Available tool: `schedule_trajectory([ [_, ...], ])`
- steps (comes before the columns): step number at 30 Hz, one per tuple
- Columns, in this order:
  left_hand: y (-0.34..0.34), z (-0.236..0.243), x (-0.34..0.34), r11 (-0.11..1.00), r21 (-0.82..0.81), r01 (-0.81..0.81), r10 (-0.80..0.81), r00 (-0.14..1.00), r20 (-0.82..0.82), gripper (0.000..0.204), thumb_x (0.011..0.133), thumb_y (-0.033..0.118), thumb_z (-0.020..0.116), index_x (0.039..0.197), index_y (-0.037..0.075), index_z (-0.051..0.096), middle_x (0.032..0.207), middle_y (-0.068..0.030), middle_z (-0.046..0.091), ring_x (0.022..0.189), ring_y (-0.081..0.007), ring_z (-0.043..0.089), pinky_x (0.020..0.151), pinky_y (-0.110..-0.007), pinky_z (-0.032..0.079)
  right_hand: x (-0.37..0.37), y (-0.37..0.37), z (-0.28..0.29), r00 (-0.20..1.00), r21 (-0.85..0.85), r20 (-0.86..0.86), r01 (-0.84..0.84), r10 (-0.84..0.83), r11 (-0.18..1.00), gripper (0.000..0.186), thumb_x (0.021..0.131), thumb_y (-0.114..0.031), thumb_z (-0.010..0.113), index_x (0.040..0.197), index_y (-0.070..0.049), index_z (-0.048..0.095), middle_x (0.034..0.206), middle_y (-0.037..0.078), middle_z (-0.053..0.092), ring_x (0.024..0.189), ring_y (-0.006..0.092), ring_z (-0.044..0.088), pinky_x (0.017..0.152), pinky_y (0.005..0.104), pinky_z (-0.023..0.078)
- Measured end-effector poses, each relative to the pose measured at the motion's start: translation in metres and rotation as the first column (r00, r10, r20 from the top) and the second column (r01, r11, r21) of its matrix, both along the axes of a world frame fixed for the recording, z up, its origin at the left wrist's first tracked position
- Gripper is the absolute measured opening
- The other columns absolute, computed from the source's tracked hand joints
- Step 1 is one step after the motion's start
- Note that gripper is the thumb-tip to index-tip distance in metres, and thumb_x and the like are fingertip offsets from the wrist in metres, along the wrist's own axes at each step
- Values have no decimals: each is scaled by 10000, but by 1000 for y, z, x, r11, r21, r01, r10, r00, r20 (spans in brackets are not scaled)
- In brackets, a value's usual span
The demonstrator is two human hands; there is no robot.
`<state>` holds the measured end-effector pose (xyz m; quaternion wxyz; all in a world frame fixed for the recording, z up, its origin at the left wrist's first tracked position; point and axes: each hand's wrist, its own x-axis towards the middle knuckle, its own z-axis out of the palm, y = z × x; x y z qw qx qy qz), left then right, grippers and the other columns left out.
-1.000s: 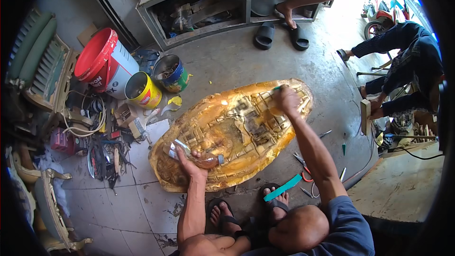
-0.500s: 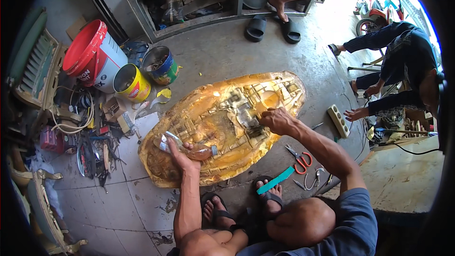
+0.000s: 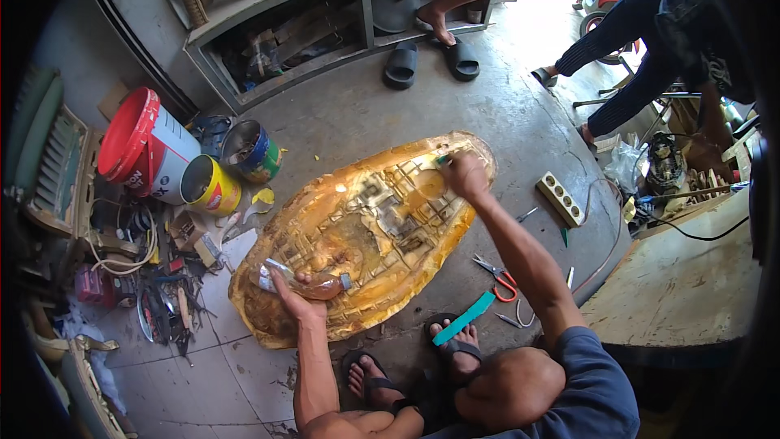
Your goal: The person applies adhesive from a bottle to the foam and plastic base of a motorcycle seat and then scrapes the surface with a small blue tool.
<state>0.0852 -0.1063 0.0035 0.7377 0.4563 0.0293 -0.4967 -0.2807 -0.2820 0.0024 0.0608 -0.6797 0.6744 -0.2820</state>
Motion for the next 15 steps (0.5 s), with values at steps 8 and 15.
schedule_trajectory([
  [8, -2, 0, -4, 999, 20, -31, 30, 999, 31, 401, 946, 491, 597, 1188, 183, 512, 740, 16, 481, 644, -96, 491, 610, -259, 466, 11, 2, 4, 879, 25, -393, -283, 270, 959, 105, 826, -191, 657, 792, -146, 745, 818, 82, 692, 903, 257, 598, 922, 463, 418],
  [15, 5, 4, -11, 999, -25, 24, -24, 999, 30, 331, 964, 497, 559, 1076, 189, 516, 721, 11, 469, 647, -111, 488, 628, -268, 468, -51, 12, 24, 971, -62, -128, 198, -204, 978, 102, 844, -211, 647, 851, -154, 732, 869, 68, 699, 961, 248, 582, 855, 444, 410],
])
